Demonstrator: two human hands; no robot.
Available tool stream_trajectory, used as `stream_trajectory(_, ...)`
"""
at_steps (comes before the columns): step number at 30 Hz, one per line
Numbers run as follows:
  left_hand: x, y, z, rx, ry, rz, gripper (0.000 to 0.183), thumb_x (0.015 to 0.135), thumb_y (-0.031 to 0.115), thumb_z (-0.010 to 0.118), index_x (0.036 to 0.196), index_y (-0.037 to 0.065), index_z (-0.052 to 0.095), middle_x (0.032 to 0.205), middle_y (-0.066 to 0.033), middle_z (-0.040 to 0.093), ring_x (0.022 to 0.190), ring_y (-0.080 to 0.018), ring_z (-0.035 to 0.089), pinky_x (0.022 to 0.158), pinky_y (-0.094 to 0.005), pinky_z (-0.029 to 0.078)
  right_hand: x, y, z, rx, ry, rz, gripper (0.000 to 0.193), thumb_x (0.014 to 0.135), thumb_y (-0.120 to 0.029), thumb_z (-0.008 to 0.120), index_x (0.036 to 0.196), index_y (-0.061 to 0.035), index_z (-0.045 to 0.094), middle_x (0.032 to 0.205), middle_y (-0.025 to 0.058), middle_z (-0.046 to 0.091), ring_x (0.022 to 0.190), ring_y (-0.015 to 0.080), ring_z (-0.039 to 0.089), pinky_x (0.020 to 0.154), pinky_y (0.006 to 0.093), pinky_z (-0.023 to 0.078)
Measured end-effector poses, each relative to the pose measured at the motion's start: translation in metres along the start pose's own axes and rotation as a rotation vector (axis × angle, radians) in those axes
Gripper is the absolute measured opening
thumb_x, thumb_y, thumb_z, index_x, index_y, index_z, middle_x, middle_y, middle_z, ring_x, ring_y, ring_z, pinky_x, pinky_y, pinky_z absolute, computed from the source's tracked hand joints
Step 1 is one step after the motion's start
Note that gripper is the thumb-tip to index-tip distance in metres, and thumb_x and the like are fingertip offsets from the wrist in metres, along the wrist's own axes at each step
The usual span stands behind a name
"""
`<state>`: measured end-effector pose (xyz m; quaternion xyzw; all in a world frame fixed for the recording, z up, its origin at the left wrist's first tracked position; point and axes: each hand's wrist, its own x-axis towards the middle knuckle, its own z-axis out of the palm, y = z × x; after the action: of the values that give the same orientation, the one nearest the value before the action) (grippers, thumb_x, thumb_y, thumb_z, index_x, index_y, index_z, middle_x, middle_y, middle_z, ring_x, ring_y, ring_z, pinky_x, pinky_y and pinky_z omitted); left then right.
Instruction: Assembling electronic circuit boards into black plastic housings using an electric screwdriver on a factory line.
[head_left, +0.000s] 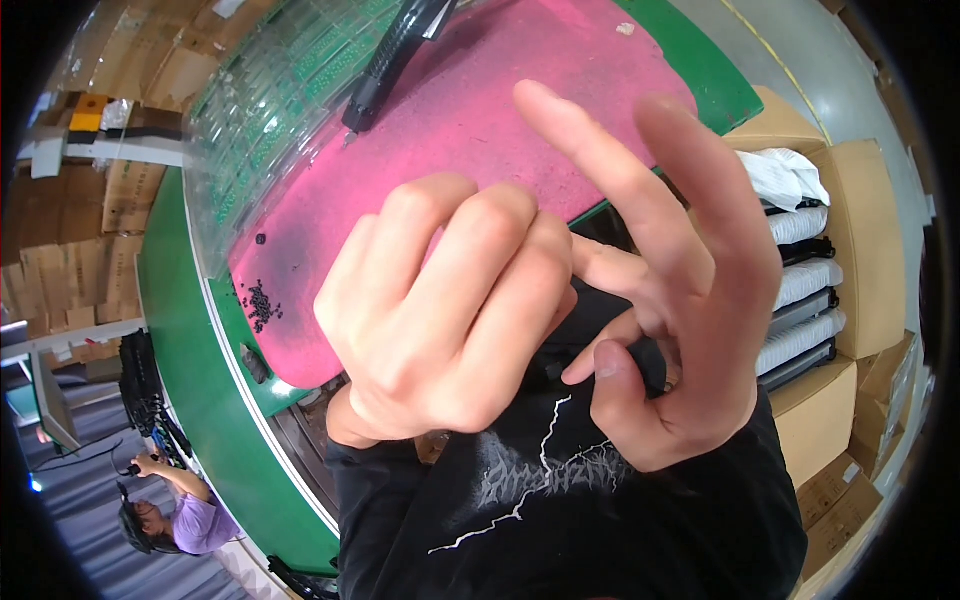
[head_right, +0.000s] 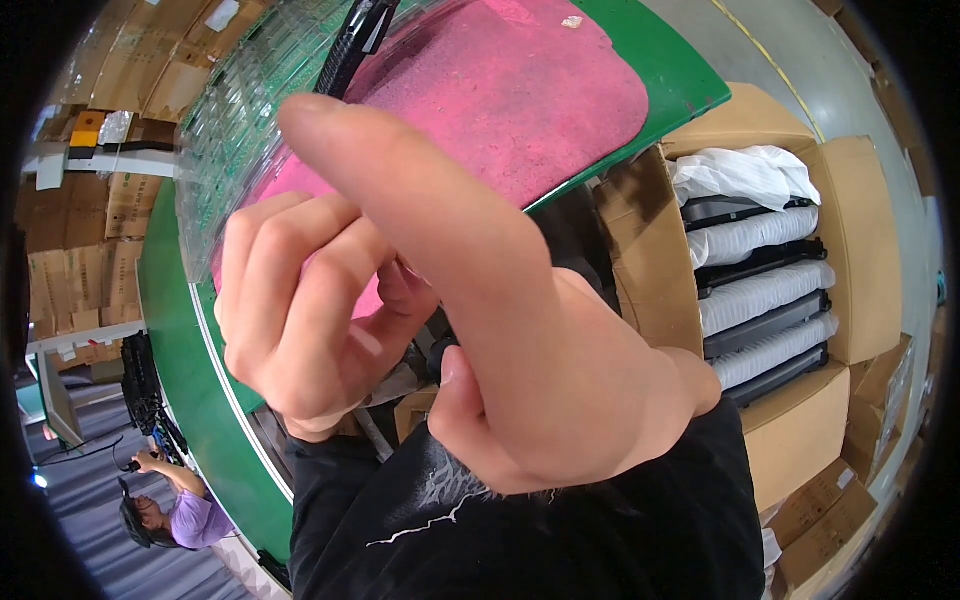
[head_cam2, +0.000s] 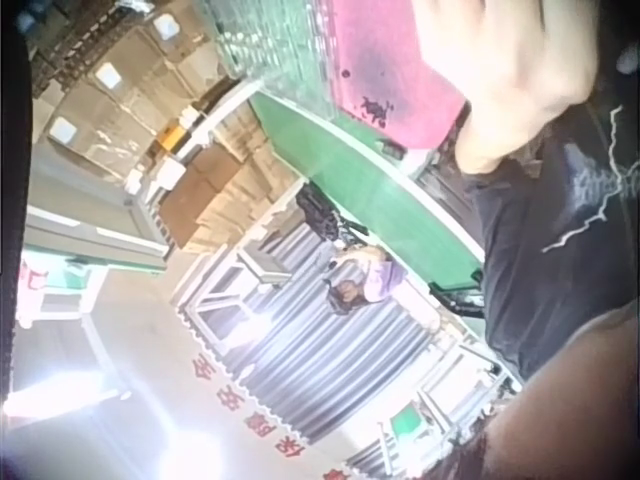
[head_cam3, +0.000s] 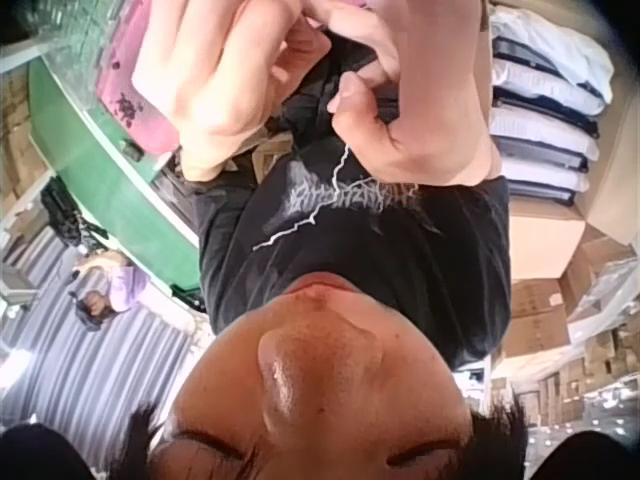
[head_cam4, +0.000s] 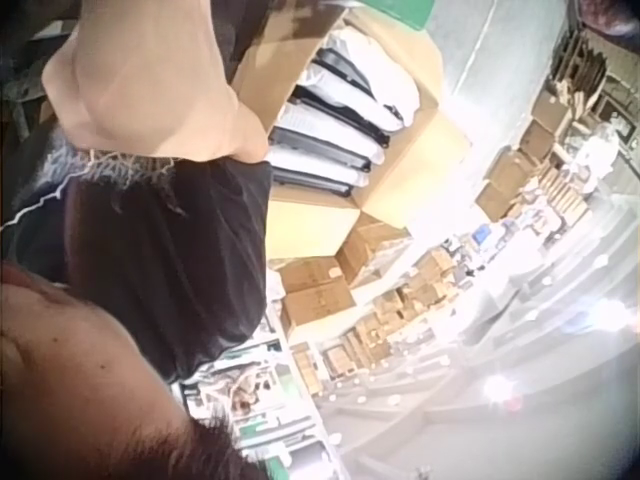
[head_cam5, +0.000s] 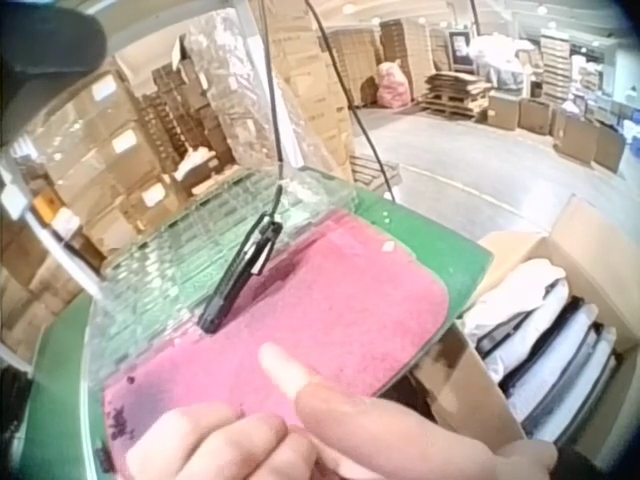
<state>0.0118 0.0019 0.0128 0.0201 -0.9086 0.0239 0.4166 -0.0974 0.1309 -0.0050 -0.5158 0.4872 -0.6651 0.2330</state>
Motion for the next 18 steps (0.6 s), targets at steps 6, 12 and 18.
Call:
stream_trajectory(6, 0.004, 0.0, 0.004, -0.037, -0.065, 0.012, 0.036, 0.042, -0.002, 0.073, 0.076, -0.005, 0.064, 0.075, -0.0131, 0.062, 0.063, -0.0251, 0.061, 0.051, -0.0286, 0.047, -0.001, 0.004, -0.004, 0.101, 0.021, -0.08, 0.095, 0.064, 0.007, 0.041, 0.149, 0.0103, -0.001, 0.152, 0.0342, 0.022, 0.113, 0.042, 0.063, 0.052, 0.0195, 0.059)
stream_trajectory(12, 0.006, -0.008, 0.006, -0.232, -0.028, 0.066, 0.034, 0.041, -0.006, 0.063, 0.075, -0.006, 0.06, 0.072, -0.014, 0.059, 0.059, -0.0255, 0.058, 0.051, -0.0318, 0.046, -0.006, -0.001, -0.009, 0.036, -0.025, -0.055, 0.092, 0.071, 0.007, 0.039, 0.148, 0.0068, -0.011, 0.148, 0.0409, 0.025, 0.108, 0.0433, 0.065, 0.048, 0.0201, 0.057)
stream_trajectory(18, -0.001, -0.003, 0.009, -0.427, 0.22, -0.165, 0.015, 0.065, 0.007, 0.055, 0.068, -0.006, 0.05, 0.066, -0.0135, 0.051, 0.058, -0.0224, 0.048, 0.053, -0.0311, 0.037, -0.007, 0.014, -0.005, 0.225, 0.0, -0.244, 0.093, 0.075, 0.006, 0.042, 0.148, 0.0068, -0.015, 0.148, 0.0451, 0.019, 0.106, 0.04, 0.067, 0.049, 0.0197, 0.058)
